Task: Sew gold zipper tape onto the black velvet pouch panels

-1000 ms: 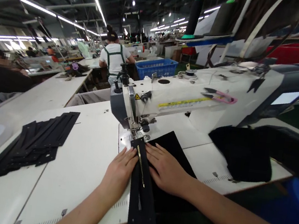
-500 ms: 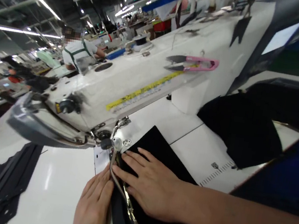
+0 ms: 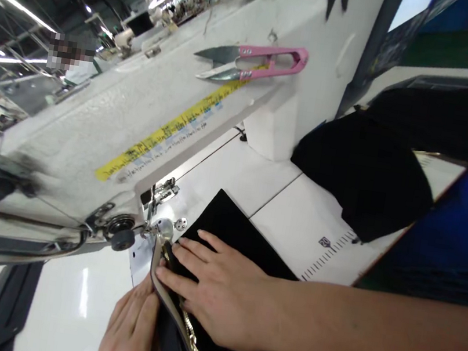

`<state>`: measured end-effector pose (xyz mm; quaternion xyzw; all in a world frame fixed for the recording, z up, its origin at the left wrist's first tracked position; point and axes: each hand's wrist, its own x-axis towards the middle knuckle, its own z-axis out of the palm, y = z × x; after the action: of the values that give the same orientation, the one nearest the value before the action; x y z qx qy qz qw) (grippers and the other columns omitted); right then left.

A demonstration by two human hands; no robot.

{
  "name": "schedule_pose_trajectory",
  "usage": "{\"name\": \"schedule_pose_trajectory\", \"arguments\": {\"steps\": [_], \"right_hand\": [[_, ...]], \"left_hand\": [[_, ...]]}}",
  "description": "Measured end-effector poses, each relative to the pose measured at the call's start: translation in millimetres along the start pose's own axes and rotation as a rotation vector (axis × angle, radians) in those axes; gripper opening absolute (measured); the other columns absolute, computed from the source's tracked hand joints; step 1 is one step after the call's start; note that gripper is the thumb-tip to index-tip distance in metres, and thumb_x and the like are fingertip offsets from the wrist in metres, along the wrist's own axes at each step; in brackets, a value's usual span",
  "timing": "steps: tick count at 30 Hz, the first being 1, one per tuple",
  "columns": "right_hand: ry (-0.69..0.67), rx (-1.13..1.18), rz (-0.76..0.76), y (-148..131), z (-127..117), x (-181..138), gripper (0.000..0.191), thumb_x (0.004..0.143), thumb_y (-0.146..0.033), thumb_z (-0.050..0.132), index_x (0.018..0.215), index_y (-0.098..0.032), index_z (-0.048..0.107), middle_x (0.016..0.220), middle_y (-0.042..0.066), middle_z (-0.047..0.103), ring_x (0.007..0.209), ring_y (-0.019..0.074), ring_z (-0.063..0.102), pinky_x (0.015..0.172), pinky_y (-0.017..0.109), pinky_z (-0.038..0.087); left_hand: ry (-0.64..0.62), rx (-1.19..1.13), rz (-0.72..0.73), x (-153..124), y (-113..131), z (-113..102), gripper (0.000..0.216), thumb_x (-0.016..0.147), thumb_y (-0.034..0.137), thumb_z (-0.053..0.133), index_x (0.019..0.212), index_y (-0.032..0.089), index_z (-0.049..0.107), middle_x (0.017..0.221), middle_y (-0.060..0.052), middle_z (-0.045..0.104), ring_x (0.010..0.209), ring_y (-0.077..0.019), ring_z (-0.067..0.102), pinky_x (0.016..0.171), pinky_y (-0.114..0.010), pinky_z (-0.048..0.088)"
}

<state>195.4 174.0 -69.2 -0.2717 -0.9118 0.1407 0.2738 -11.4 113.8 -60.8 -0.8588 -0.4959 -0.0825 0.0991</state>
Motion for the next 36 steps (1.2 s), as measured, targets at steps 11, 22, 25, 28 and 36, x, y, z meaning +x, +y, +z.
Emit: {"name": "schedule_pose_trajectory", "arguments": {"steps": [11,22,25,28,36], "right_hand": [[-0.062,-0.035,-0.017,-3.4,1.2,-2.0,0.046,0.091,-0.026,0.034,0.131,-0.003,0.036,0.135,0.017,0.038,0.129,0.0252,0.025,0.107,0.044,0.017],[-0.179,-0.088,-0.061,-9.6,0.8,-1.1,0.051,0.087,-0.018,0.036,0.138,-0.015,0.027,0.143,0.009,0.026,0.132,0.0207,0.018,0.109,0.044,0.018],[-0.186,-0.118,-0.074,-9.8,1.1,-1.2,0.052,0.087,-0.017,0.036,0.138,-0.016,0.026,0.142,0.009,0.026,0.132,0.0198,0.019,0.109,0.043,0.019],[-0.19,-0.139,-0.08,-10.6,1.6,-1.6,0.053,0.087,-0.018,0.038,0.139,-0.016,0.025,0.142,0.009,0.026,0.132,0.0199,0.019,0.109,0.043,0.02],[-0.154,-0.176,-0.097,-3.1,7.6,10.2,0.055,0.083,-0.013,0.042,0.136,-0.015,0.03,0.139,0.01,0.033,0.131,0.0202,0.022,0.107,0.044,0.024]], "left_hand": [[0.03,0.043,-0.012,7.7,10.6,0.6,0.038,0.084,0.009,0.031,0.119,0.014,0.043,0.122,-0.015,0.052,0.11,-0.0248,0.05,0.085,-0.04,0.048],[0.17,0.025,-0.099,4.3,21.9,6.0,0.036,0.084,0.003,0.034,0.112,0.012,0.054,0.116,-0.017,0.056,0.105,-0.026,0.054,0.081,-0.043,0.05],[0.17,0.056,-0.074,4.1,22.5,8.2,0.035,0.083,0.001,0.036,0.111,0.009,0.055,0.114,-0.017,0.057,0.105,-0.0257,0.054,0.082,-0.041,0.05],[0.168,0.086,-0.072,3.3,23.2,9.9,0.033,0.083,0.003,0.037,0.11,0.009,0.056,0.114,-0.018,0.057,0.105,-0.0262,0.055,0.082,-0.04,0.05],[0.184,0.081,-0.082,12.4,14.5,12.8,0.032,0.083,0.003,0.036,0.107,0.005,0.056,0.112,-0.02,0.057,0.103,-0.0273,0.055,0.083,-0.041,0.05]]}}
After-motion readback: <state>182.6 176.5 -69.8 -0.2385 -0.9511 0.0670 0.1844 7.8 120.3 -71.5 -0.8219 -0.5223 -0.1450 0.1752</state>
